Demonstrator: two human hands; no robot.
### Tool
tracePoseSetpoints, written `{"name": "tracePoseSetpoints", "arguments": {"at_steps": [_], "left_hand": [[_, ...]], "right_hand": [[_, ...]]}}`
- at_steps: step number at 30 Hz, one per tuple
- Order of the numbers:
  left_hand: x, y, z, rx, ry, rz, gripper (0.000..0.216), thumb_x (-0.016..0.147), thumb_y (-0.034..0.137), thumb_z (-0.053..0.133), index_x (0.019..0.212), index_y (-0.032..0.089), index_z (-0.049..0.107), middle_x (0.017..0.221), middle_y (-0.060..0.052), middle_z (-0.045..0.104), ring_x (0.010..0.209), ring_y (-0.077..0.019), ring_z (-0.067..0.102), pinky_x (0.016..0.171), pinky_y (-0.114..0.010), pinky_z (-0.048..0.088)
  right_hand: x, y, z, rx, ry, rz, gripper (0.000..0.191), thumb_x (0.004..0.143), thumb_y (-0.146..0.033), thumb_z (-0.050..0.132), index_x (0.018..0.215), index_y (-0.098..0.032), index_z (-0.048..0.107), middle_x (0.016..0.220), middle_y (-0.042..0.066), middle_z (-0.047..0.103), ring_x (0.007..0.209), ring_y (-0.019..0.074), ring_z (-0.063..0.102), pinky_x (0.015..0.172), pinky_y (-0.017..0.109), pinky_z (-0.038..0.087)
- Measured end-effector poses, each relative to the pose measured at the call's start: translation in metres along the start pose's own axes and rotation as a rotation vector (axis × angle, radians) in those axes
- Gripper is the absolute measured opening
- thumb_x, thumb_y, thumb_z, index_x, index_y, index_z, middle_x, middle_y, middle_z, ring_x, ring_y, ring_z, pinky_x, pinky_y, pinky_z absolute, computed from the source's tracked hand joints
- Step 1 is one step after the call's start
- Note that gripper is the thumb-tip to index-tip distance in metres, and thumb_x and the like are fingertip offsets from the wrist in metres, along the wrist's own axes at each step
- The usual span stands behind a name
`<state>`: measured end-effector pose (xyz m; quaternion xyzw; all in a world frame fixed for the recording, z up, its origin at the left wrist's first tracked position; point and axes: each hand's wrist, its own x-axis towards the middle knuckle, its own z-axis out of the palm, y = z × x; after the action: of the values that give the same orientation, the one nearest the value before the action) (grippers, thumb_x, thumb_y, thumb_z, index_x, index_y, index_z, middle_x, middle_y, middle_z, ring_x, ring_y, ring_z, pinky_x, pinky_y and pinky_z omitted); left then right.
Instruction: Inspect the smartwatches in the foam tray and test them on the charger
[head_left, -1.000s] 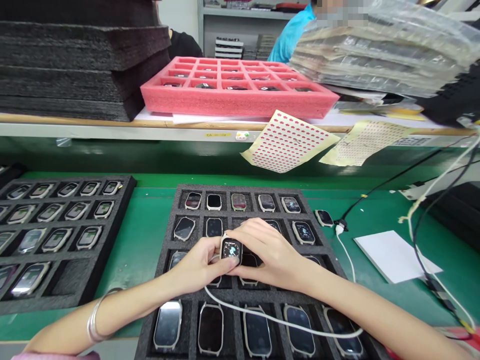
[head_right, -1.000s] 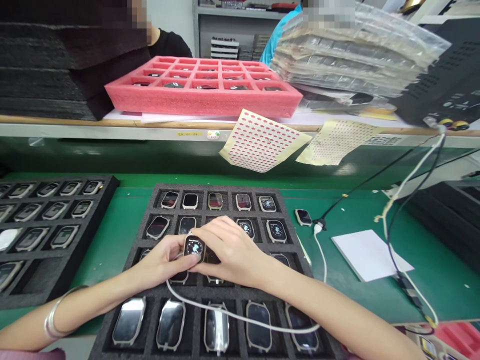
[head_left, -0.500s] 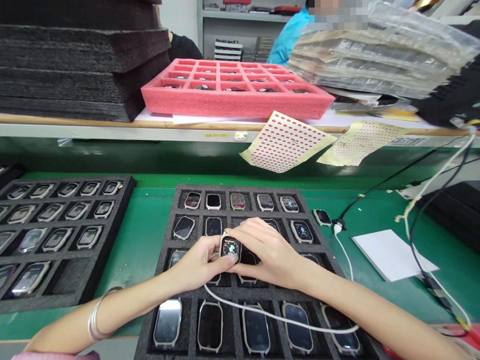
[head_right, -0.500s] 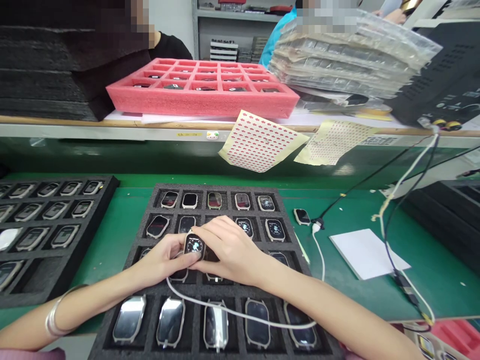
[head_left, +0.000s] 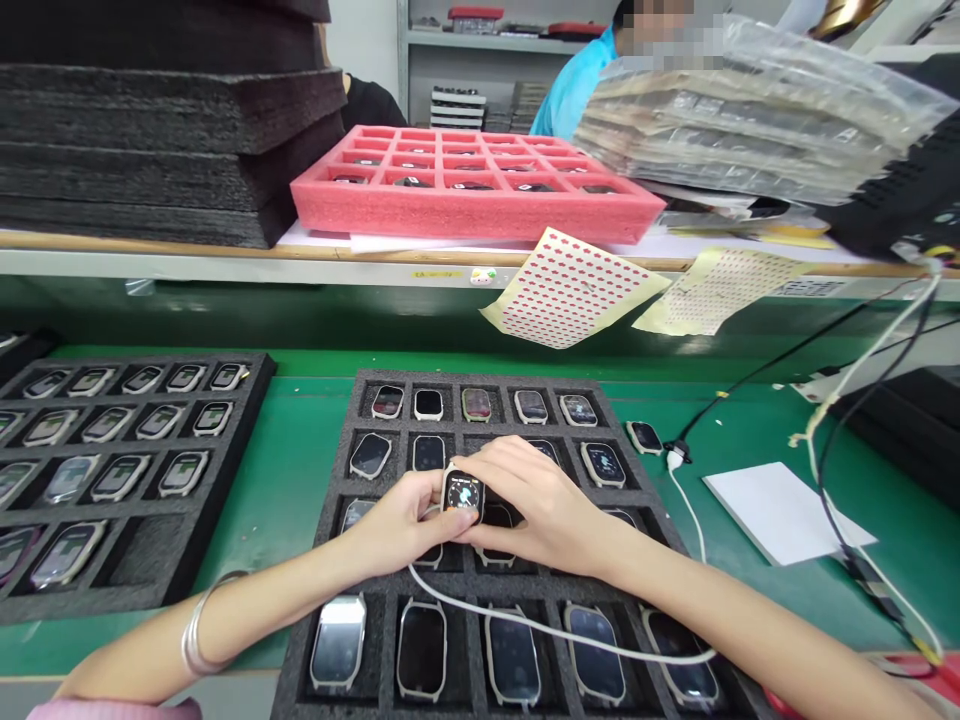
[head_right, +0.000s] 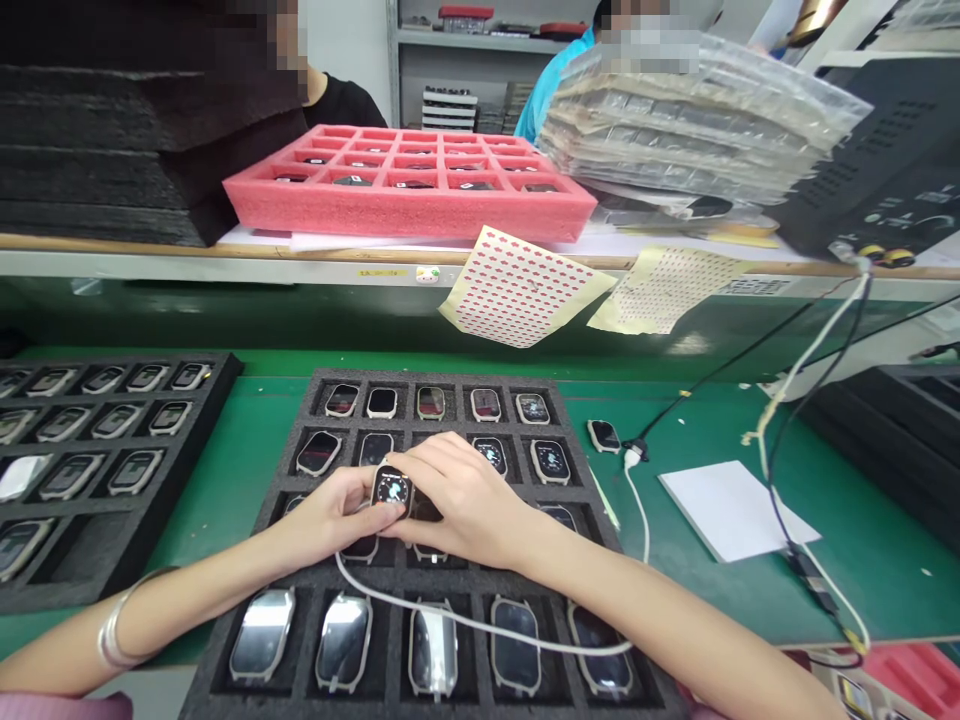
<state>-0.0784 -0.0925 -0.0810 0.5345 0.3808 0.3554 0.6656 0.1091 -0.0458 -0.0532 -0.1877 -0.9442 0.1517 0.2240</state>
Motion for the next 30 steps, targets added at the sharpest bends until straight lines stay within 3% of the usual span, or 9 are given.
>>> {"name": "tracePoseSetpoints", "arguments": {"at_steps": [5,9,13,16,19,21,25,30], "left_hand": [[-0.001,0.003,0.002,0.035,0.015,-0.003,0.025,0.082,0.037,0.061,0.086,0.013,0.055,0.075,0.001,0.049,0.069,-0.0128,0.042,0.063,-0.024,0.035],[-0.012,0.009,0.007,0.046,-0.003,-0.052,0.037,0.078,0.036,0.067,0.107,0.017,0.054,0.088,-0.001,0.057,0.057,-0.0078,0.036,0.053,-0.022,0.03],[-0.026,0.01,0.006,-0.026,0.076,-0.12,0.035,0.082,0.035,0.062,0.11,0.015,0.053,0.093,-0.004,0.061,0.055,-0.0059,0.038,0.05,-0.02,0.031],[-0.03,0.008,0.001,-0.045,0.116,-0.179,0.038,0.082,0.039,0.06,0.109,0.013,0.052,0.088,-0.005,0.064,0.043,-0.003,0.036,0.041,-0.019,0.028],[-0.03,0.006,-0.002,-0.046,0.114,-0.173,0.038,0.083,0.039,0.059,0.109,0.013,0.051,0.087,-0.005,0.066,0.037,-0.0009,0.033,0.035,-0.018,0.027],[-0.028,0.003,-0.002,-0.058,0.1,-0.162,0.036,0.082,0.038,0.061,0.106,0.013,0.052,0.084,-0.005,0.066,0.038,-0.0019,0.034,0.034,-0.017,0.028],[-0.026,0.0,-0.002,-0.089,0.071,-0.139,0.032,0.08,0.037,0.064,0.1,0.014,0.053,0.081,-0.004,0.066,0.041,-0.0037,0.037,0.033,-0.015,0.03],[-0.028,0.003,-0.006,-0.147,0.096,-0.124,0.031,0.079,0.036,0.066,0.097,0.013,0.054,0.083,-0.005,0.066,0.039,-0.0016,0.036,0.034,-0.015,0.028]], "right_hand": [[0.001,-0.001,-0.006,0.076,-0.009,0.038,0.043,0.084,-0.036,0.065,0.119,-0.013,0.054,0.103,0.012,0.063,0.095,0.024,0.058,0.085,0.041,0.047],[0.004,0.012,-0.016,0.198,0.009,0.137,0.044,0.08,-0.033,0.071,0.119,-0.016,0.055,0.11,0.01,0.056,0.102,0.0231,0.055,0.09,0.037,0.046],[0.0,0.033,-0.021,0.037,-0.071,0.243,0.042,0.078,-0.036,0.072,0.113,-0.015,0.06,0.1,0.009,0.057,0.096,0.0246,0.055,0.087,0.041,0.047],[0.001,0.036,-0.023,-0.134,-0.17,0.191,0.052,0.077,-0.039,0.072,0.12,-0.013,0.057,0.11,0.014,0.057,0.103,0.0293,0.051,0.089,0.047,0.044],[0.014,0.027,-0.022,-0.215,-0.187,0.1,0.042,0.087,-0.033,0.062,0.123,-0.013,0.055,0.119,0.014,0.056,0.109,0.0295,0.048,0.09,0.048,0.042],[0.03,0.02,-0.017,-0.226,-0.245,0.037,0.029,0.091,-0.025,0.055,0.117,-0.013,0.058,0.11,0.013,0.061,0.104,0.0274,0.051,0.087,0.045,0.043],[0.059,0.01,0.003,-0.32,-0.42,-0.038,0.02,0.087,-0.015,0.057,0.104,-0.008,0.064,0.093,0.015,0.063,0.092,0.0276,0.055,0.079,0.041,0.045],[0.075,0.014,0.008,-0.3,-0.469,-0.015,0.018,0.08,-0.017,0.065,0.094,-0.007,0.065,0.084,0.013,0.063,0.085,0.0279,0.058,0.075,0.04,0.047]]}}
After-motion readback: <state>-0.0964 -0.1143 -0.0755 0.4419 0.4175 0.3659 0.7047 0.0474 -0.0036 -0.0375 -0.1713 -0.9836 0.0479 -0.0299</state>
